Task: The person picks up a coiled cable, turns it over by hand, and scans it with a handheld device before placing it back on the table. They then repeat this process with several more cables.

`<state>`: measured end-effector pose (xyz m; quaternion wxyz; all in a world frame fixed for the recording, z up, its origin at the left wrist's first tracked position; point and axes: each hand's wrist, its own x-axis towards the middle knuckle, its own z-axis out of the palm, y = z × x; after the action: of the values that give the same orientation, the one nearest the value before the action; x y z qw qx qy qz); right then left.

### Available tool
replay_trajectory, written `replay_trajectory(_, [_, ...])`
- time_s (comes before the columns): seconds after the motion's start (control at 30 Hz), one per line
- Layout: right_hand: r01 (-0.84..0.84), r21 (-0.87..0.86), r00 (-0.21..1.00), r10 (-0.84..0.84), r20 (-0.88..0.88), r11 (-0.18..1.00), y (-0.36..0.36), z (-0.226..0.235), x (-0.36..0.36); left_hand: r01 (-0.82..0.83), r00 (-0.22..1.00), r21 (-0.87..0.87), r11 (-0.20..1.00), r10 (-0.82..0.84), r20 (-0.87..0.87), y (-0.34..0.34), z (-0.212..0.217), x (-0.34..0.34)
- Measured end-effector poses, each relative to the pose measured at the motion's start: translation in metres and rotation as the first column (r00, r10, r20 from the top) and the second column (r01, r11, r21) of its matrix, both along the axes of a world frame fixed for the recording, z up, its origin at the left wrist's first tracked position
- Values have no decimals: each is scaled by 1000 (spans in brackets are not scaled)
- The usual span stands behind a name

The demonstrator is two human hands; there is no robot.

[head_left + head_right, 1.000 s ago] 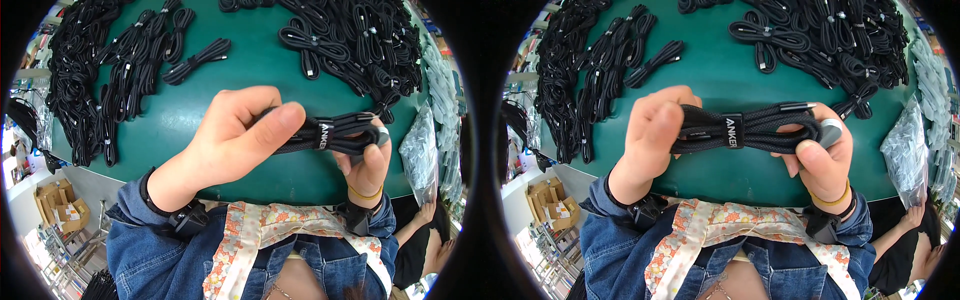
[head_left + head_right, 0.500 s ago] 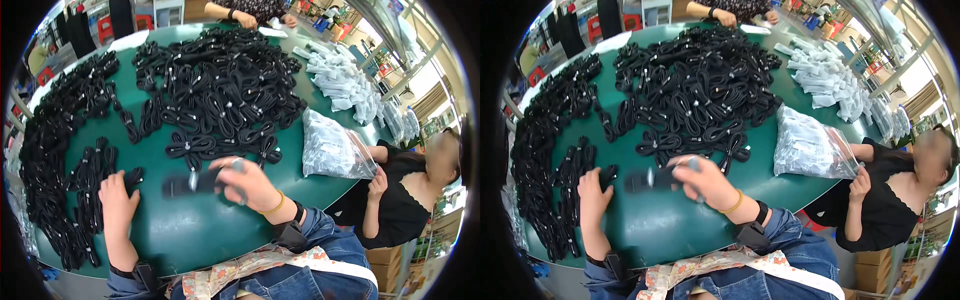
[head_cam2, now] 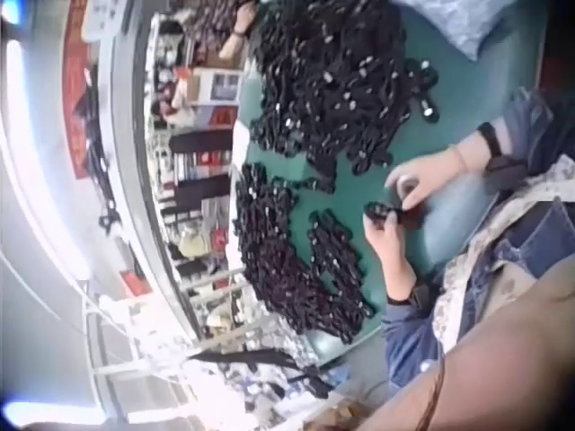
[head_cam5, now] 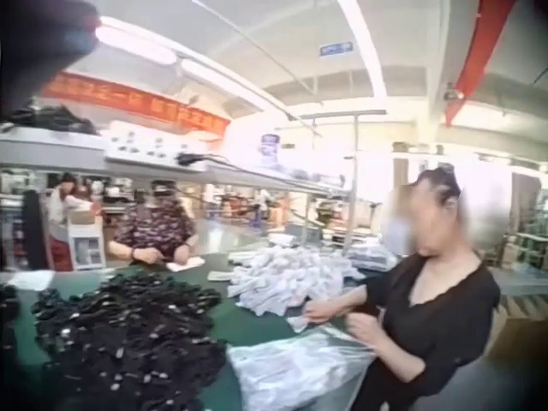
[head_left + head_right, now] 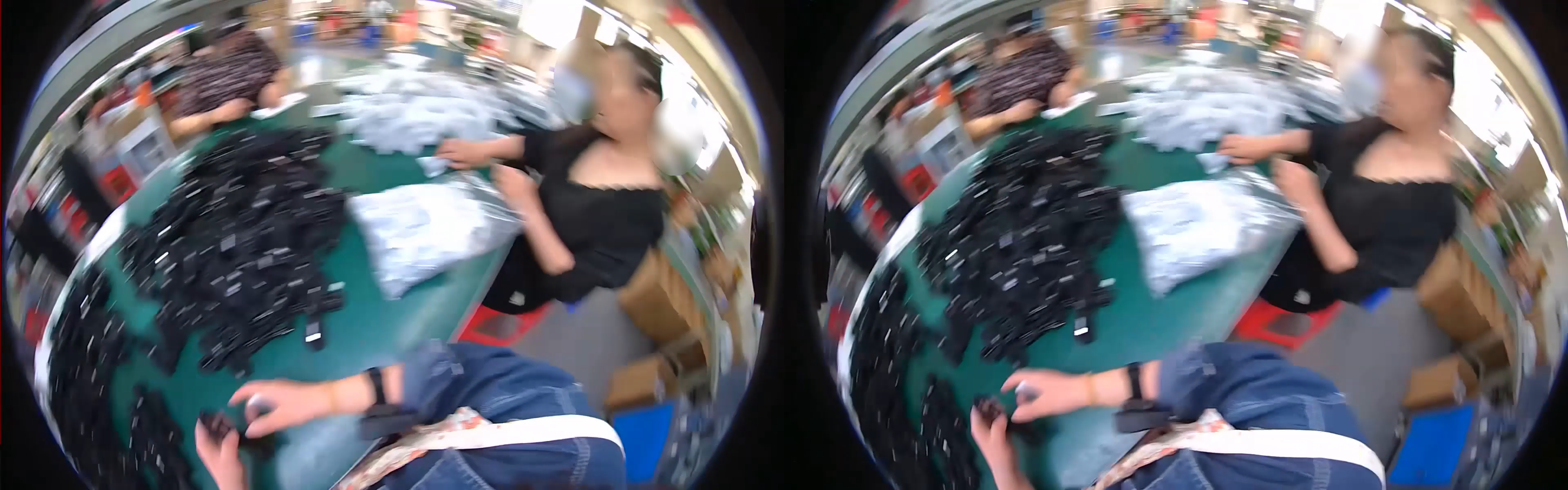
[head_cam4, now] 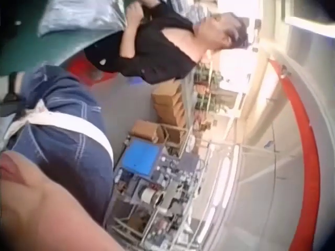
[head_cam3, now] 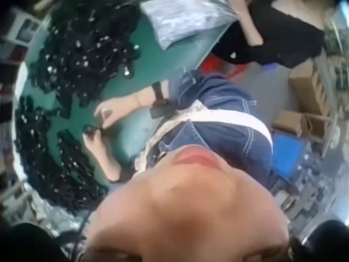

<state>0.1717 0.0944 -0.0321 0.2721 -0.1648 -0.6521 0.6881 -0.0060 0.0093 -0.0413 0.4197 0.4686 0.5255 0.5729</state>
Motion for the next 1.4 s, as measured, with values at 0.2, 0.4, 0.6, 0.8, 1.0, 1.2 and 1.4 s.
replay_trajectory(0.2, [37, 231, 997, -51, 56, 972, -12, 3, 10, 11, 967, 62, 998, -27, 252, 5, 23, 32])
replay_trajectory(0.4, [130, 353, 990, -139, 0, 927, -17, -3, 11, -34, 997, 148, 988, 44, -59, 5, 16, 27])
replay_trajectory(0.6, [80, 408, 973, -160, 165, 910, -6, 10, 16, -62, 994, 53, 997, 57, 98, 8, 9, 20])
replay_trajectory(0.8, [239, 292, 971, -218, -103, 926, -12, 7, 15, 47, 999, -35, 998, -47, -9, 5, -5, 20])
replay_trajectory(1.0, [141, 183, 988, -126, -91, 973, -7, -5, 11, 122, 988, -124, 985, -132, -76, 3, -16, 18])
replay_trajectory(1.2, [38, 183, 999, -42, 18, 982, -7, -2, 9, 114, 982, -144, 983, -134, -136, -1, -4, 25])
replay_trajectory(1.4, [-7, -59, 1000, 8, 19, 998, -10, -1, 12, 145, 989, -201, 969, -137, 52, -2, 17, 39])
